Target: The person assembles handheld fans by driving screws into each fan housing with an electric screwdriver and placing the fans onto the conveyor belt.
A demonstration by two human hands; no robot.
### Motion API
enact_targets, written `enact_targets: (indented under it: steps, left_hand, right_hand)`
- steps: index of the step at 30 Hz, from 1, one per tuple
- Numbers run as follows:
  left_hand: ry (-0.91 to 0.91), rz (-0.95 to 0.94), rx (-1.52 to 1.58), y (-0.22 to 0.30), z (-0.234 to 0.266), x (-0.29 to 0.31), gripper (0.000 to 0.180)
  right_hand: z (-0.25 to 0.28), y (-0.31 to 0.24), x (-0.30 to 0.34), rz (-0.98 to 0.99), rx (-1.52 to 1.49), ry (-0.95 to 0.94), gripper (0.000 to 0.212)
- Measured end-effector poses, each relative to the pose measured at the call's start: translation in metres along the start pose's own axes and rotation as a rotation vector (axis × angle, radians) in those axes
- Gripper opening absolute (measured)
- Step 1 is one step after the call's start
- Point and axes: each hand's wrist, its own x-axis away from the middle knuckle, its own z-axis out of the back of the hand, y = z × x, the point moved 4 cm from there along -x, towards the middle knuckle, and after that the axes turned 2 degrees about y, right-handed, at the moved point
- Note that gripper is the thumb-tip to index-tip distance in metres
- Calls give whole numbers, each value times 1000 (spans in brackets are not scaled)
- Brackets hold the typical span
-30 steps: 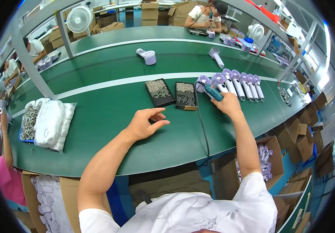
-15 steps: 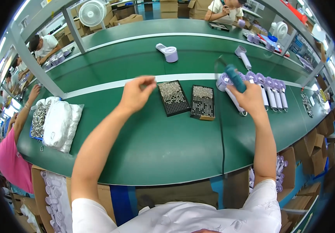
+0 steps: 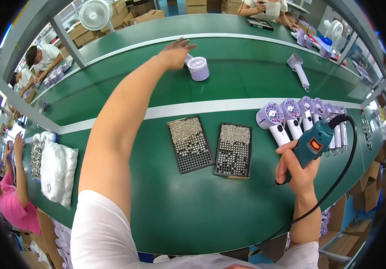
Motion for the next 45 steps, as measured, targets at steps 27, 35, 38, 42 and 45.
enact_targets:
  steps: [27,35,38,42,45]
  left_hand:
    - [217,529,2196,115,82,348,49]
    - [182,733,2194,117,68,369,56]
    - [210,813,2077,118,50,376,58]
    - [193,836,2110,127,63,375,50]
    - [77,760,2092,129,65,372,43]
  right_hand:
    - [-55,-16,19,173,343,-175,10]
    - [-121,-76,17,542,-250,-390,24]
    - [-155,-85,7,525,-424,-306,20]
    - [-166,-56,-17,520,-490,-211,18]
    - [-165,-34,-31,485,-446,-165,18]
